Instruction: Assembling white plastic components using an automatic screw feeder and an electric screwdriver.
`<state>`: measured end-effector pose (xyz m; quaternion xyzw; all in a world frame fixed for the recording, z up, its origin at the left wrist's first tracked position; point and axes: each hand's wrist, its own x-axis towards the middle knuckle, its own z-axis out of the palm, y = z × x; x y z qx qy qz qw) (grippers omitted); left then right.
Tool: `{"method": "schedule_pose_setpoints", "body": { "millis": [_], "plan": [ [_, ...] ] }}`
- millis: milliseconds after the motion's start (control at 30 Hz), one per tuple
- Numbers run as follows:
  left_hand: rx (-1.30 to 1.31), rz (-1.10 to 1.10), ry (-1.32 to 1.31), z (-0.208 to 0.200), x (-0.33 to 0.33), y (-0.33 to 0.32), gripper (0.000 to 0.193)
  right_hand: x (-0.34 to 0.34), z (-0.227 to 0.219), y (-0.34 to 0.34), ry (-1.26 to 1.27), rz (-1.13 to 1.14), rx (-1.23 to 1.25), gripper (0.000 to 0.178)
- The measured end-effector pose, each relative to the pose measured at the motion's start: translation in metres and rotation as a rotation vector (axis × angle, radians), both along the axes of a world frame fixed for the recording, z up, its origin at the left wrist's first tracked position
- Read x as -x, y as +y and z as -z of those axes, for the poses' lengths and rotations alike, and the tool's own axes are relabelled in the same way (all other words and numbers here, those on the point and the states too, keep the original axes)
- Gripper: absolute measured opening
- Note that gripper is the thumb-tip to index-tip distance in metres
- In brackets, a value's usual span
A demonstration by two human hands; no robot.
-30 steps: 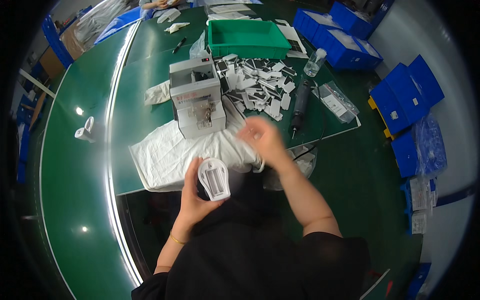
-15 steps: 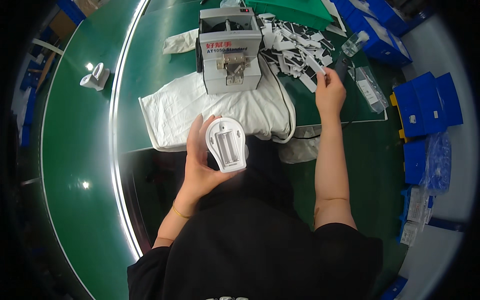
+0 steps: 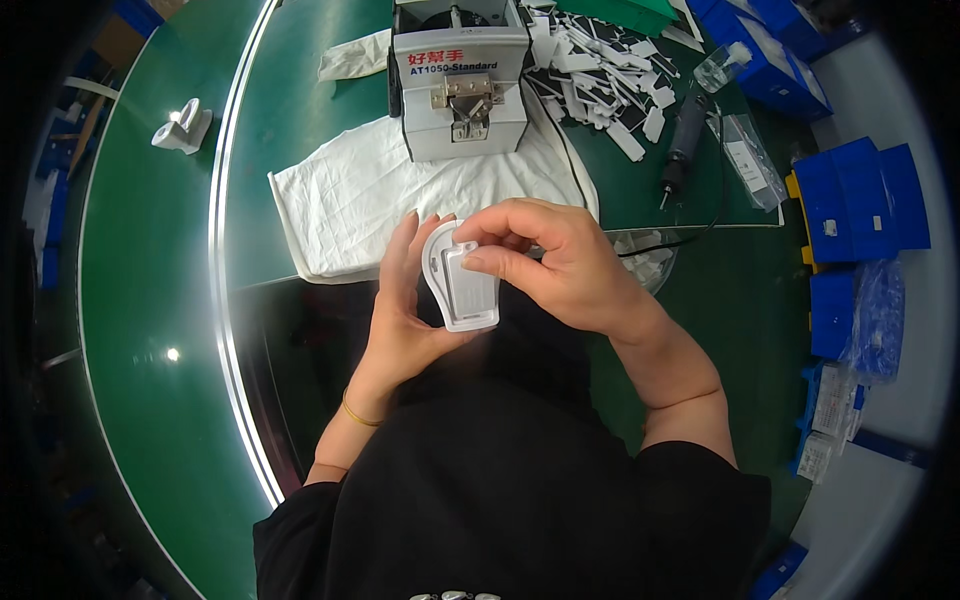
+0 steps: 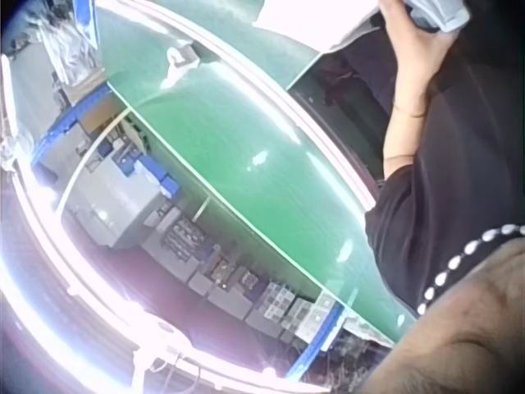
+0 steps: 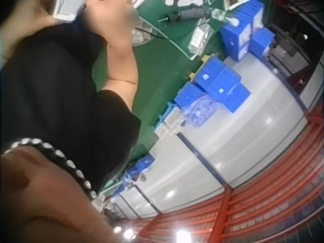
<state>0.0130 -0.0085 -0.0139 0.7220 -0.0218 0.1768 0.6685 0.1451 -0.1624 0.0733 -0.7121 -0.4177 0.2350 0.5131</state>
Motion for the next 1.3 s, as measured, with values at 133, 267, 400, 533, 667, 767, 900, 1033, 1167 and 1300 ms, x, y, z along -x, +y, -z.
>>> {"method": "schedule_pose_setpoints", "body": {
  "millis": [133,267,400,533,667,767,900,1033,1167,1300],
  "plan": [
    [0.01,-0.004,-0.021,0.002,0.0,0.0,0.12,0.005,0.004,0.002,0.023,0.014,-0.017,0.019],
    [0.027,-0.039,-0.062,0.002,-0.003,-0.002,0.114,0.009,0.007,0.0,-0.034,0.042,0.043,0.019],
    [-0.001,-0.091,-0.132,0.006,-0.002,-0.007,0.109,0.005,0.021,-0.002,-0.317,-0.03,-0.045,0.025],
    [0.006,-0.051,-0.145,0.006,-0.003,-0.008,0.112,0.012,0.037,0.0,-0.238,0.039,-0.056,0.047],
    [0.108,0.047,-0.129,0.0,0.002,-0.01,0.115,0.015,0.044,-0.003,0.591,0.035,-0.094,0.075],
    [0.357,0.063,-0.02,-0.016,0.001,-0.007,0.106,0.018,0.044,-0.003,0.553,0.041,-0.166,0.077],
    [0.358,0.034,0.013,-0.016,-0.005,-0.004,0.081,0.02,0.047,0.004,0.337,0.054,-0.244,0.08],
    [0.315,-0.024,0.036,-0.022,-0.004,-0.003,0.073,0.021,0.045,0.007,0.285,0.064,-0.235,0.078],
    [0.297,0.002,0.0,-0.014,-0.013,-0.006,0.094,0.009,0.058,0.006,0.448,0.082,-0.302,0.08],
    [-0.138,0.031,-0.02,-0.015,-0.015,-0.004,0.114,-0.007,0.067,-0.003,0.503,0.075,-0.178,0.081]
  ]
}}
